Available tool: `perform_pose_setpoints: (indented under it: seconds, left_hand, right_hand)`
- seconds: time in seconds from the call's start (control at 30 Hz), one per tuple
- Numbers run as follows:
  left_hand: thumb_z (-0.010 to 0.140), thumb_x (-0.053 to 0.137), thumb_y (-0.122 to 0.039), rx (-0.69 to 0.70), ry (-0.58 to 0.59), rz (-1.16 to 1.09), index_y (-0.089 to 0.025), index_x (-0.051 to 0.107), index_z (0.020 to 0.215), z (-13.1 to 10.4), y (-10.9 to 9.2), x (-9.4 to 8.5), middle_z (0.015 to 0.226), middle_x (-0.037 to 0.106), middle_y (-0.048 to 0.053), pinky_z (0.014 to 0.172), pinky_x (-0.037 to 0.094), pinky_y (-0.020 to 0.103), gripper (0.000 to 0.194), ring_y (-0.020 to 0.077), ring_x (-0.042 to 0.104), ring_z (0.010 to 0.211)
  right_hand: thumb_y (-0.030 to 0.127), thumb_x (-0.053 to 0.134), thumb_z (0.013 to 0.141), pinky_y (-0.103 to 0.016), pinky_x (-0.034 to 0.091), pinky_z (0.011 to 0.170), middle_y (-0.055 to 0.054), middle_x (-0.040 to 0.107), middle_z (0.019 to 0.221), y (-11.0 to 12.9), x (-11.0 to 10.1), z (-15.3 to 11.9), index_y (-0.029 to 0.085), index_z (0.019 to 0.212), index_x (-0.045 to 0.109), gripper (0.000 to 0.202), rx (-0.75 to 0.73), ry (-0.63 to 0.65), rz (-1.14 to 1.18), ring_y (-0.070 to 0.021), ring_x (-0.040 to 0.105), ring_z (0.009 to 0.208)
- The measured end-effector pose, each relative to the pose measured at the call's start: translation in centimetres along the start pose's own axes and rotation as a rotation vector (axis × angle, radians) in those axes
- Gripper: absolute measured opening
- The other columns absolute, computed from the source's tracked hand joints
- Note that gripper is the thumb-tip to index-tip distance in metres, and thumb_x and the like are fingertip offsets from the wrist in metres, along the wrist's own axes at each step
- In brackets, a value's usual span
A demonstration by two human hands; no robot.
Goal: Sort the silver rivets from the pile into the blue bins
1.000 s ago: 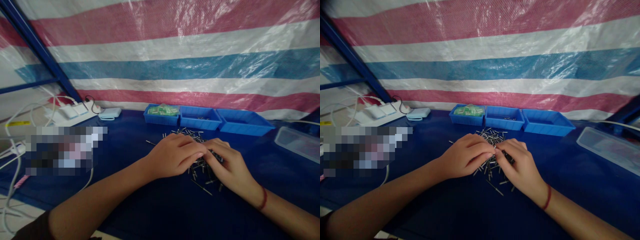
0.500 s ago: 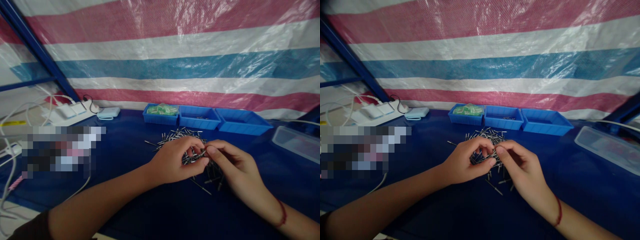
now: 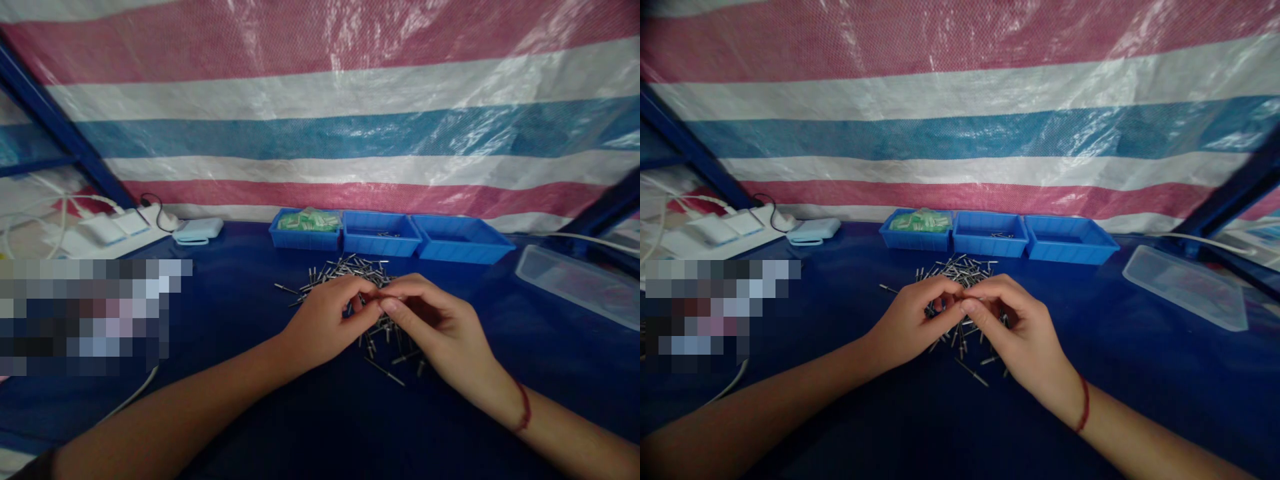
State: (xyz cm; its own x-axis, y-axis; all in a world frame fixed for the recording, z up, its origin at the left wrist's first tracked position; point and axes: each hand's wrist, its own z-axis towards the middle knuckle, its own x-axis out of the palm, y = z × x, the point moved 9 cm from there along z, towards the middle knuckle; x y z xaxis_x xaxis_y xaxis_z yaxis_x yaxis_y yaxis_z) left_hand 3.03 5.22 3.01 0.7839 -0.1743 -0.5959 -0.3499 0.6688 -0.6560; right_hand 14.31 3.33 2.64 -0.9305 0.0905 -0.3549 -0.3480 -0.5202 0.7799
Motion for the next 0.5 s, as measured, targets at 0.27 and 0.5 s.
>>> perform_pose_setpoints:
  seconds: [0.27,0.5]
  left_hand:
    - [0.084,0.056,-0.021,-0.029,-0.079,-0.055,-0.018,0.057,0.086,-0.07,0.61,-0.51,0.076,0.062,-0.002,0.061,0.045,0.023,0.003,0.0104,0.057,0.065]
    - [0.085,0.056,-0.021,-0.012,-0.061,-0.078,-0.018,0.056,0.088,-0.08,0.29,-0.4,0.075,0.06,-0.002,0.06,0.044,0.022,0.004,0.01,0.056,0.066]
  right_hand:
    - [0.025,0.064,0.079,-0.025,0.05,0.061,-0.001,0.064,0.082,-0.4,-0.25,0.08,0.024,0.088,0.065,0.009,0.052,-0.052,0.048,-0.0134,0.061,0.071]
    - [0.022,0.062,0.082,-0.025,0.05,0.067,-0.001,0.065,0.086,0.26,-0.3,-0.02,0.024,0.089,0.066,0.009,0.018,-0.045,0.029,-0.0137,0.062,0.078]
